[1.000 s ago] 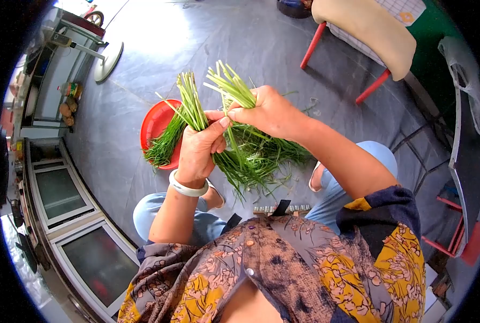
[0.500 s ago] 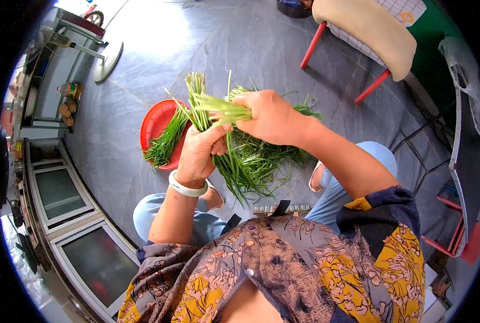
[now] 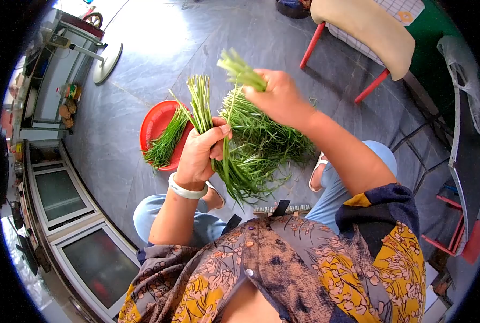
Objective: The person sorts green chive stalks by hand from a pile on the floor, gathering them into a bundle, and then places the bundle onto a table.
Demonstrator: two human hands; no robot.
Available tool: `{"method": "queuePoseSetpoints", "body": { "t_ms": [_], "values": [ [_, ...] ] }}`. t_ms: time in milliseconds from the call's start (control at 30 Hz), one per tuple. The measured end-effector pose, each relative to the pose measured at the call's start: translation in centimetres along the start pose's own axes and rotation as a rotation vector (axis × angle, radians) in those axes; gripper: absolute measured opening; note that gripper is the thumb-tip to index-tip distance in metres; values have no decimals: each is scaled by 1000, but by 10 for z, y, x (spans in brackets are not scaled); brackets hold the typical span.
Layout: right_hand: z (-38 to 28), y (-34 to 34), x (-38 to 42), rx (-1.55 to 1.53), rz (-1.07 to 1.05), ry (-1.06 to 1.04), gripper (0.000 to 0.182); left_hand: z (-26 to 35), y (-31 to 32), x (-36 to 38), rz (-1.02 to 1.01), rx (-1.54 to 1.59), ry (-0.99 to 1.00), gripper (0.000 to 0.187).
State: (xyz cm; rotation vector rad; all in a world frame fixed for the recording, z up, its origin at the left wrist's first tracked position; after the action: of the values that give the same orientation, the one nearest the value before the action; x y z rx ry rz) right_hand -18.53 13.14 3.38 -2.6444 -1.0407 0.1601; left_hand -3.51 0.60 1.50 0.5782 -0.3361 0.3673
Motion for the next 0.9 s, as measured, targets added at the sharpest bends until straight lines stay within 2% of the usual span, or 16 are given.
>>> {"method": "queuePoseSetpoints", "body": {
  "t_ms": [133,233,367,467,567,767,833,900],
  "values": [
    [15,-28,-16,42,161,-42,18,0,-6,3,-1,-15,7,8],
    [17,-45,-20,78,203,-60,17,5,-10,7,13,-39,16,9],
    [21,-49,-17,82,152,26,17,8,-25,9,35,13,52,11],
    [31,-48,-19,117,169,-28,16,15,-36,11,70,17,75,9],
    [25,-44,-16,123,61,42,16,24,-44,16,96,64,116,9],
    [4,-3,15,74,-201,46,13,32,-55,24,158,26,150,12],
    [-2,10,28,34,-315,70,17,32,-56,24,127,48,143,14],
    [-1,23,38,-9,-415,20,16,33,-54,25,136,-1,144,10]
  ]
}}
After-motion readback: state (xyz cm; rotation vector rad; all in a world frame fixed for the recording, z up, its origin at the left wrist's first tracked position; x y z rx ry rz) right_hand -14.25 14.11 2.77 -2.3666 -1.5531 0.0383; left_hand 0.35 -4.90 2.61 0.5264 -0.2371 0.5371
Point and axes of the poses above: each hand's wrist, its own x-axis away from the middle knuckle, its own y-axis out of the palm, z = x × y, the point moved 3 cm from there along -x, towards the middle knuckle, and after that the axes turned 3 degrees about y, right-handed, at the moved point
